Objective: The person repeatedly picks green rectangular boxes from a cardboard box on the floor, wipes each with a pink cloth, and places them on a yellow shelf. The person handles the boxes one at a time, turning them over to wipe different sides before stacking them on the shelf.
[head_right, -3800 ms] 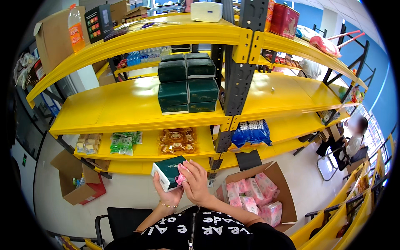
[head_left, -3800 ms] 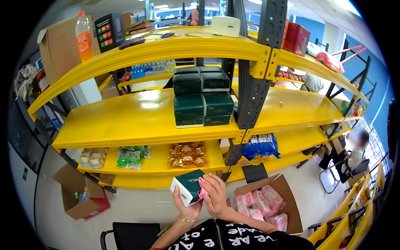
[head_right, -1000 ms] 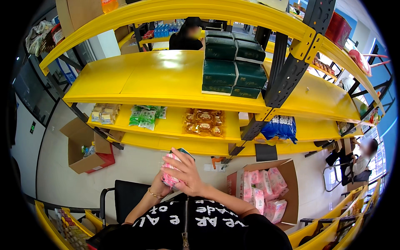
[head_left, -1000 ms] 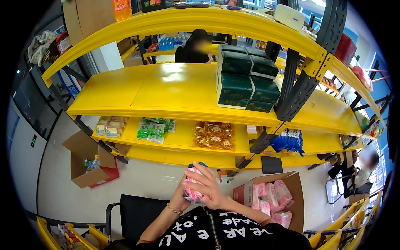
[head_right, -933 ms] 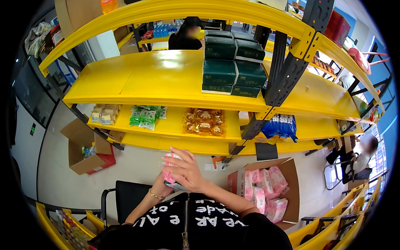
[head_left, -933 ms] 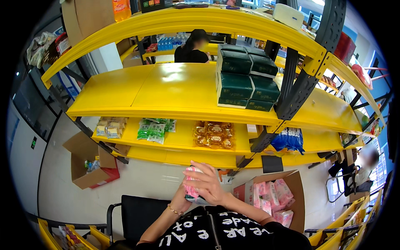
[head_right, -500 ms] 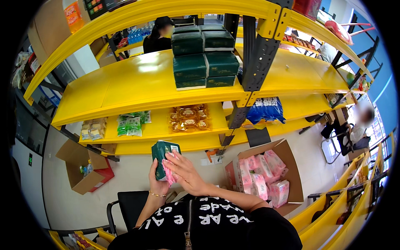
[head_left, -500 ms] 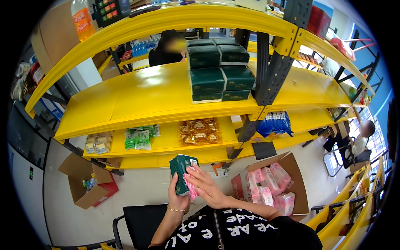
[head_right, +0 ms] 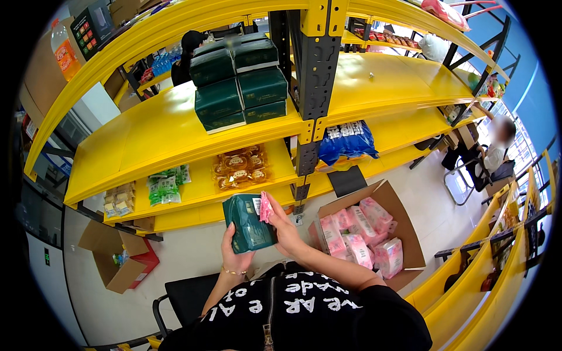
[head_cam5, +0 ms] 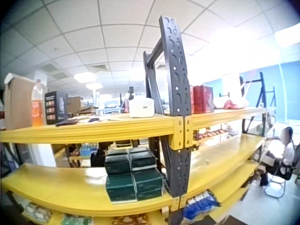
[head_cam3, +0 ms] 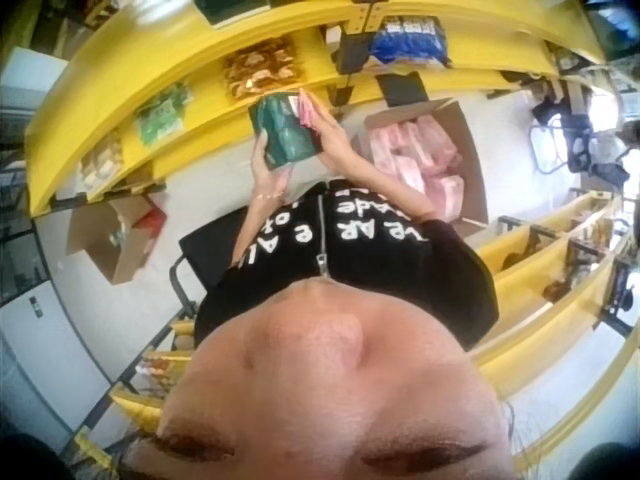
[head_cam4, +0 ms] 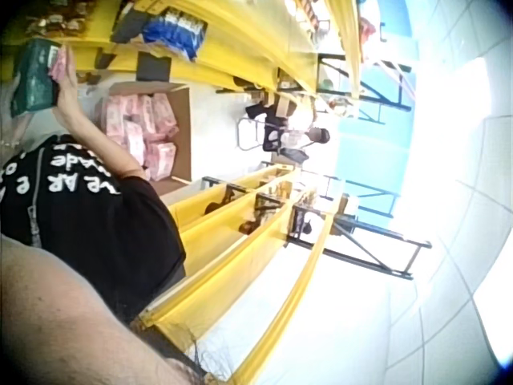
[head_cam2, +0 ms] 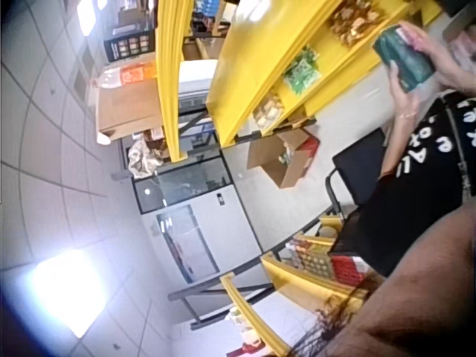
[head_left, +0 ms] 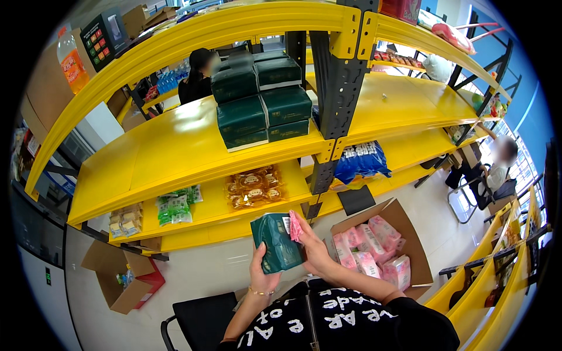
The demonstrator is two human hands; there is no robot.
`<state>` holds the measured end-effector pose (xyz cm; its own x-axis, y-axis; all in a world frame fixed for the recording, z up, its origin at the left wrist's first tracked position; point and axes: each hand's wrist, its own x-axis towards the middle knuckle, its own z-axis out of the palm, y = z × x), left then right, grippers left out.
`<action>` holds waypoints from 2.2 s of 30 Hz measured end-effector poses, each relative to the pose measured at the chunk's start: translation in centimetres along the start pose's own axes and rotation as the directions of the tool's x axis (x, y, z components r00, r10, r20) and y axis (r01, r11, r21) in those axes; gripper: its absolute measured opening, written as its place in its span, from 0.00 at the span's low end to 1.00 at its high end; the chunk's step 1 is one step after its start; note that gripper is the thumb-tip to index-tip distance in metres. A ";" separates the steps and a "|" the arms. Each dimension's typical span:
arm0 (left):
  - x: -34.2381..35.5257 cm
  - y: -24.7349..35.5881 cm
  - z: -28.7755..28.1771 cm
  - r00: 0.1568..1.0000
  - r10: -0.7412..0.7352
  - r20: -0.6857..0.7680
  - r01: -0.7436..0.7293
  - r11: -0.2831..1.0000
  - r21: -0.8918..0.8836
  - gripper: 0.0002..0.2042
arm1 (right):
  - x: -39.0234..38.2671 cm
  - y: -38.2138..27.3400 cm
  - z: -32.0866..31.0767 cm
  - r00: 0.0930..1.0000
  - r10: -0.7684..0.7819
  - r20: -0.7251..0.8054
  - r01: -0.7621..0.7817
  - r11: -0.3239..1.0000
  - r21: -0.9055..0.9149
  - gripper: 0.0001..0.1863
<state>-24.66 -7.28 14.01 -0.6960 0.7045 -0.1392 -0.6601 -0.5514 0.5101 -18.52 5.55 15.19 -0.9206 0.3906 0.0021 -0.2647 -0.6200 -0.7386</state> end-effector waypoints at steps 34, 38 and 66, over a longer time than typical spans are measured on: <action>-1.5 13.0 -5.5 0.941 0.198 -0.276 -0.262 0.939 -0.222 0.24 | 0.3 9.3 3.7 0.973 0.155 0.173 -0.136 0.984 -0.117 0.13; -1.4 12.5 -5.7 0.956 0.212 -0.204 -0.252 0.947 -0.197 0.24 | 0.9 8.4 4.9 0.979 0.118 0.169 -0.055 0.939 -0.339 0.09; 2.4 5.7 -0.5 0.963 0.238 0.124 -0.259 0.946 0.197 0.37 | 1.9 -3.6 -0.3 0.878 -0.284 0.385 0.417 0.063 -0.907 0.40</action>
<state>-30.24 -8.98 16.13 -0.7926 0.6028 0.0921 -0.3887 -0.6159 0.6853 -19.26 8.70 17.66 -0.8439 0.2571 0.4709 -0.1406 0.7410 -0.6566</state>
